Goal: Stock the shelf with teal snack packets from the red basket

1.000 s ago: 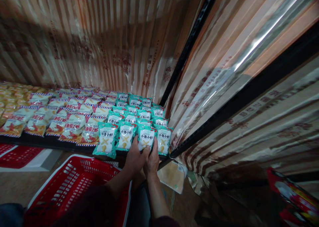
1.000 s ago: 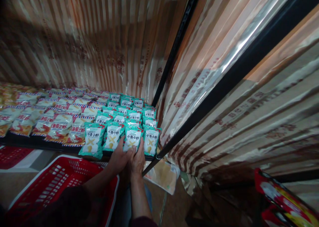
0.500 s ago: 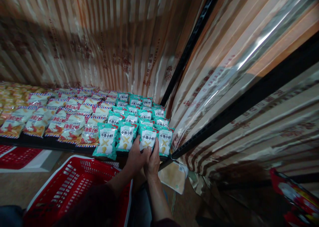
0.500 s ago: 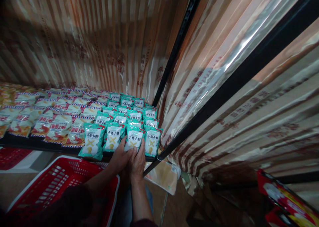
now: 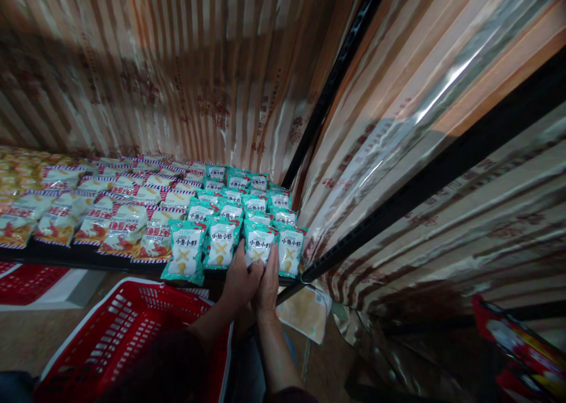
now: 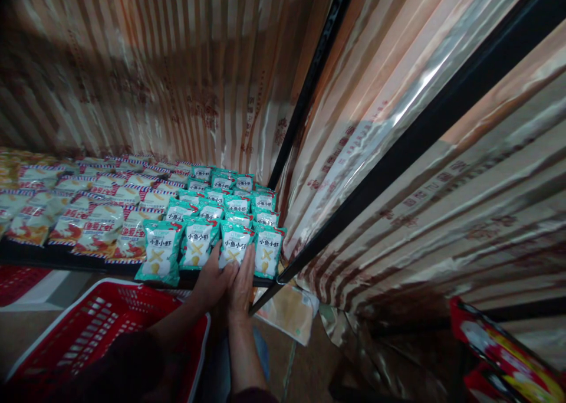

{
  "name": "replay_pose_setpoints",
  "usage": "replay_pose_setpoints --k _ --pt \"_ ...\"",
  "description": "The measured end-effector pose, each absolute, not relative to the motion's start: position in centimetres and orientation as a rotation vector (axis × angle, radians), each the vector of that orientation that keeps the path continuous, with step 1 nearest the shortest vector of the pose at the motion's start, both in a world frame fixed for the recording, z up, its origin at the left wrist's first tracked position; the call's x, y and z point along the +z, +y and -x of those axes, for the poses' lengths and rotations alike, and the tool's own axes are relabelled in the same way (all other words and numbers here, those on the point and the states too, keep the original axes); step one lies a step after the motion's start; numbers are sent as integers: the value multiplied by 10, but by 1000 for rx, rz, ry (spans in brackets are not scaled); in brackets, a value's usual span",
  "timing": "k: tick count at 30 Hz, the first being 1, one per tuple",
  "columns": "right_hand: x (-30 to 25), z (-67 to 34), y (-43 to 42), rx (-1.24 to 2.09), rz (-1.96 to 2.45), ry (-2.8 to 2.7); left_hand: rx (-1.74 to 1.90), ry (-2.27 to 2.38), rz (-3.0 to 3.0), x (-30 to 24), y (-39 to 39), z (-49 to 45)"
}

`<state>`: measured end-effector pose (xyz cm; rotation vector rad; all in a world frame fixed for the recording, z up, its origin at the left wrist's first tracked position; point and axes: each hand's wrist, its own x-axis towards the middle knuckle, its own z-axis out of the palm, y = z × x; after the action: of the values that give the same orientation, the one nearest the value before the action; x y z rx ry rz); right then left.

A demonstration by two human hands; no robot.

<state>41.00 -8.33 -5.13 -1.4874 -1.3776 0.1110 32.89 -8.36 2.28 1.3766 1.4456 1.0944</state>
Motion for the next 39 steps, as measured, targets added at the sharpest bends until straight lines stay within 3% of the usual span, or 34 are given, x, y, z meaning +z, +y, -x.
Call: replay_pose_setpoints --k 10,39 --pt "-42 -413 -90 -209 1433 -1496 1191 1423 -1463 14 -92 -332" --pt "-56 -412 -79 -153 1463 -1639 1243 1442 -1709 -17 -89 -328"
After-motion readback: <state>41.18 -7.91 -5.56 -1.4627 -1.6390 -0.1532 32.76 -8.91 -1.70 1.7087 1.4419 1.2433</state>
